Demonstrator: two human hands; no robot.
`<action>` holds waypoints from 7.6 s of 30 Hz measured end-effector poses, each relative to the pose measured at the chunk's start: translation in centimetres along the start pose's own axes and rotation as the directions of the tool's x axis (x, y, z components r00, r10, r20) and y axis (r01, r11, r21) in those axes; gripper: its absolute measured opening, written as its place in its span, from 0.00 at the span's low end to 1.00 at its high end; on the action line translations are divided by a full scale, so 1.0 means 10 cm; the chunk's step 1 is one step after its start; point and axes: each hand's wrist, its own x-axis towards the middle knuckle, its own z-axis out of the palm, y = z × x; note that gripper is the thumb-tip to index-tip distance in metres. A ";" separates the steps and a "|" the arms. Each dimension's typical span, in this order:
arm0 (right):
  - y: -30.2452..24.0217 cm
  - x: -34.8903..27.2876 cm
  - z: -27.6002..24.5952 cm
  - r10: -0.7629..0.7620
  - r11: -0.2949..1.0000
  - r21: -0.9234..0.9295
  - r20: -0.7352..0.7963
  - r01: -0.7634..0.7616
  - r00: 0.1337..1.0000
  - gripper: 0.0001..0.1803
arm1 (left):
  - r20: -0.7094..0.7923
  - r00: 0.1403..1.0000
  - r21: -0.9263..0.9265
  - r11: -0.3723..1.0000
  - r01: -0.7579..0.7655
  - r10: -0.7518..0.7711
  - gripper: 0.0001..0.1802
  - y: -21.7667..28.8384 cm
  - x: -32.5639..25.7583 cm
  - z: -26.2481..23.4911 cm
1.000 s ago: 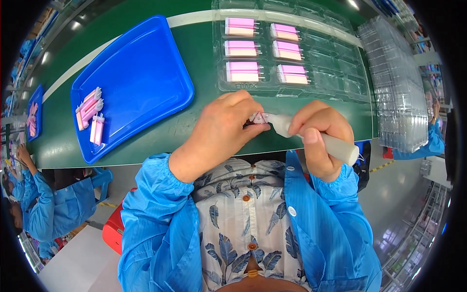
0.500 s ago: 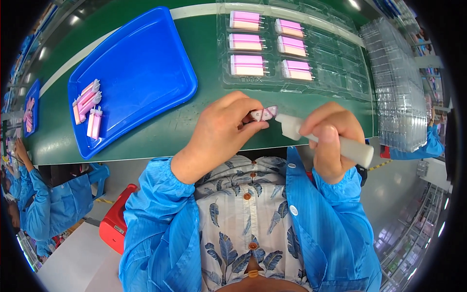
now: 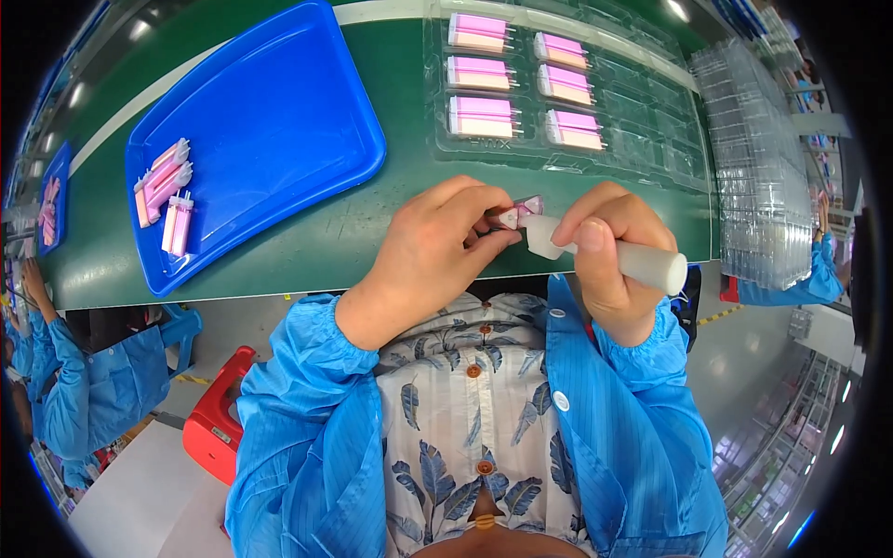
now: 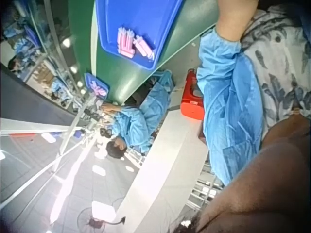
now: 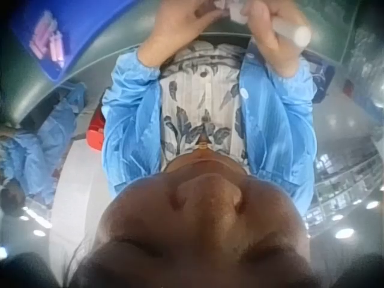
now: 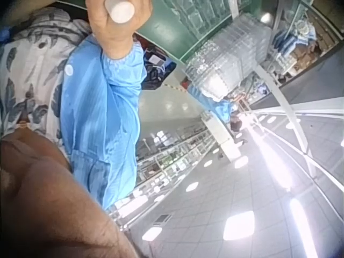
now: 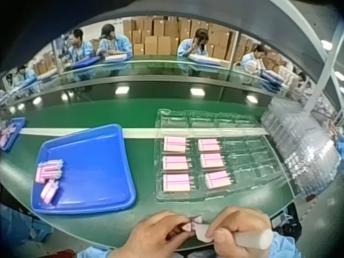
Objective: The person applies glue to small pink plastic parts using a glue dispenser, then assembles the parts by hand at a factory workstation.
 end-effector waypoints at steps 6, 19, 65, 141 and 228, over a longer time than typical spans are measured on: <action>-0.11 -0.16 -0.12 -0.033 0.993 0.112 0.003 0.033 0.999 0.08 | 0.003 0.999 0.079 0.996 -0.039 0.039 0.16 -0.01 -0.04 0.01; -0.04 -0.09 0.09 0.033 0.990 0.138 -0.024 -0.029 0.999 0.11 | 0.005 0.998 0.146 0.987 -0.069 0.069 0.20 0.00 -0.04 0.02; 0.49 -0.52 -0.67 0.052 0.914 0.395 -0.340 0.093 0.939 0.17 | 0.105 0.973 0.903 0.390 -0.181 0.208 0.13 -0.27 1.71 -0.50; -0.16 -0.14 0.04 0.029 0.979 0.200 0.037 -0.035 0.999 0.08 | -0.041 0.991 0.163 0.979 -0.121 0.129 0.17 -0.07 -0.14 -0.11; 0.11 0.17 -0.14 -0.090 0.989 0.120 0.020 0.087 0.996 0.07 | 0.224 0.967 0.278 0.943 -0.184 0.123 0.13 -0.03 0.39 -0.04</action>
